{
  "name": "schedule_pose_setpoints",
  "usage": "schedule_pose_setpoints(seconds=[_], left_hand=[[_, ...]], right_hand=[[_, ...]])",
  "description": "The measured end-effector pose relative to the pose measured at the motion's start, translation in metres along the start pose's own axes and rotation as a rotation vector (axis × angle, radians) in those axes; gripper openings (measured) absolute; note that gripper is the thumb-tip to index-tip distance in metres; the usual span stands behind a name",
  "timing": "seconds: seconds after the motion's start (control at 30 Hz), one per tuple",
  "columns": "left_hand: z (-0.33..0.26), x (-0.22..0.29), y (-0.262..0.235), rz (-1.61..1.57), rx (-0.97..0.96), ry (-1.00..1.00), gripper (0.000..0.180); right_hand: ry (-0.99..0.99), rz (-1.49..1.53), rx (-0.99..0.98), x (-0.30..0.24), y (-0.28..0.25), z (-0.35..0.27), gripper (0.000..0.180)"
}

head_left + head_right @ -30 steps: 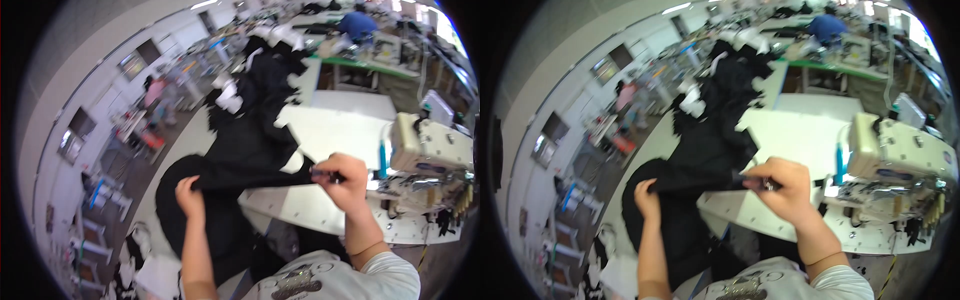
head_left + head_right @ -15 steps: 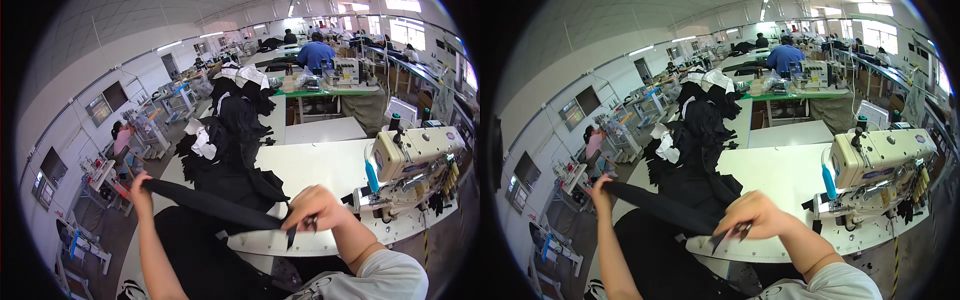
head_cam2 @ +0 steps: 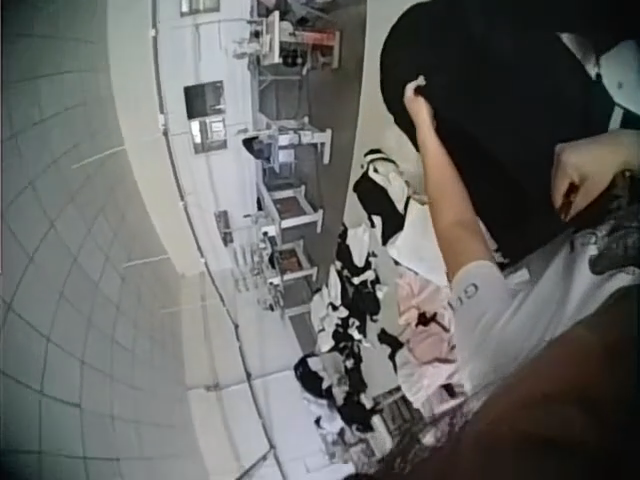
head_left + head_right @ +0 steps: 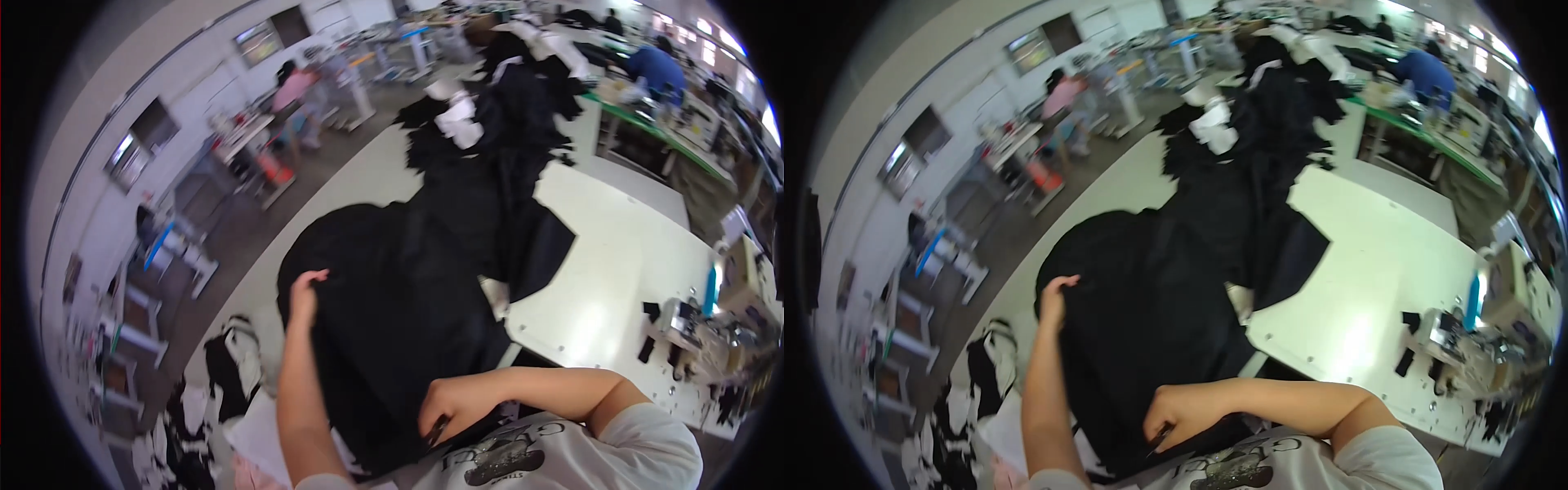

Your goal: Trimming excess threads from black fabric pieces using hand snips in a factory setting.

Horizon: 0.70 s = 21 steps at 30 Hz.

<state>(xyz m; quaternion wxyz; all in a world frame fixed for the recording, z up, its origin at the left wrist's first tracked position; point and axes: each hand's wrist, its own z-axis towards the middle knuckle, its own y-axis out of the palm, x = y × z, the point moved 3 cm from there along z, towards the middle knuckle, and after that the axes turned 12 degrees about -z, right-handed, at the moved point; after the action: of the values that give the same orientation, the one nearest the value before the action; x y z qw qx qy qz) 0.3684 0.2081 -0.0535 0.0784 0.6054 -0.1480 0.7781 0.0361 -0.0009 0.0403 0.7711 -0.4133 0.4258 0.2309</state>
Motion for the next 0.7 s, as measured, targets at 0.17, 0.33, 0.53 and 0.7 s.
schedule_pose_setpoints(seconds=[0.17,0.33,0.53,0.7], left_hand=[[0.021,-0.015,0.034,0.014,0.043,-0.062,0.019],[0.091,0.084,0.019,0.2,0.068,0.707,0.015],[0.079,0.2,0.014,0.151,0.007,0.81,0.012],[0.017,0.077,-0.059,0.521,-0.291,0.227,0.022]], right_hand=[[0.26,0.078,0.18,0.027,-0.023,-0.014,0.016],[0.069,0.146,0.415,-0.023,-0.062,-0.005,0.011],[-0.058,0.152,0.273,-0.033,-0.035,0.025,0.016],[0.289,0.468,0.013,0.039,0.06,0.045,0.018]])
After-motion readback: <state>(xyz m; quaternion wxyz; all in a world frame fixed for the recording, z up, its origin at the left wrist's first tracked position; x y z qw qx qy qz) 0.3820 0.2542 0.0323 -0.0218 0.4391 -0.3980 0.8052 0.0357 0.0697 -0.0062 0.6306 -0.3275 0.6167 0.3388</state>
